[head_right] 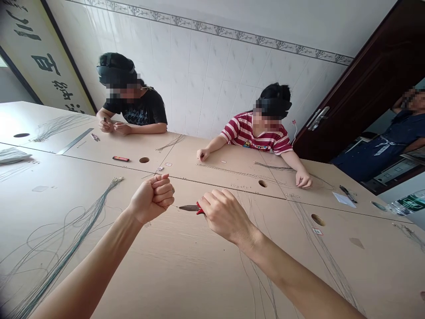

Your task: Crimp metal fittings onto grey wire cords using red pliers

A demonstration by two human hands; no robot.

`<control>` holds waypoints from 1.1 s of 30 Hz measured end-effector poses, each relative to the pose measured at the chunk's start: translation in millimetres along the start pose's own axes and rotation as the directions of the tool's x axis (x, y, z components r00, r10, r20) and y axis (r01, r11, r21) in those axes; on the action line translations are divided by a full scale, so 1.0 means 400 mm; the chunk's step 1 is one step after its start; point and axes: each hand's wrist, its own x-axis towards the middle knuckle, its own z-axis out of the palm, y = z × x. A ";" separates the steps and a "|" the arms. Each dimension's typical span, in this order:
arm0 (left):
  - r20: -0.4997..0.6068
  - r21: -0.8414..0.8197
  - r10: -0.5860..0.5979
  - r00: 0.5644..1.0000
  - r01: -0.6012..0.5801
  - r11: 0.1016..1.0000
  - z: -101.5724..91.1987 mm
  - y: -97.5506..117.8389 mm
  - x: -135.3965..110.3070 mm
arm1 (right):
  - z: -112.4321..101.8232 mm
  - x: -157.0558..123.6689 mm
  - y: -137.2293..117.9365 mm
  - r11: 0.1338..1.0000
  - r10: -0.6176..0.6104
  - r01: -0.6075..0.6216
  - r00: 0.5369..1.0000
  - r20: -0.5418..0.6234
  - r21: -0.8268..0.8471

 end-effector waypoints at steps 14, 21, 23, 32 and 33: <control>-0.004 0.016 0.009 1.000 -0.009 1.000 -0.011 0.007 0.010 | 0.008 0.008 0.007 0.999 -0.002 0.004 0.999 0.049 -0.043; -0.005 0.022 0.006 1.000 -0.006 1.000 -0.017 0.011 0.015 | 0.013 0.011 0.006 1.000 -0.002 0.004 0.998 0.060 -0.027; -0.003 0.022 0.012 1.000 -0.012 1.000 -0.018 0.012 0.017 | 0.013 0.013 0.007 1.000 -0.001 0.003 0.998 0.062 -0.025; -0.009 0.024 0.016 1.000 -0.016 1.000 -0.022 0.016 0.019 | 0.013 0.013 0.006 1.000 -0.007 0.009 0.998 0.056 -0.028; -0.010 0.024 0.016 1.000 -0.016 1.000 -0.022 0.016 0.019 | 0.014 0.012 0.005 0.999 -0.008 0.009 0.998 0.056 -0.031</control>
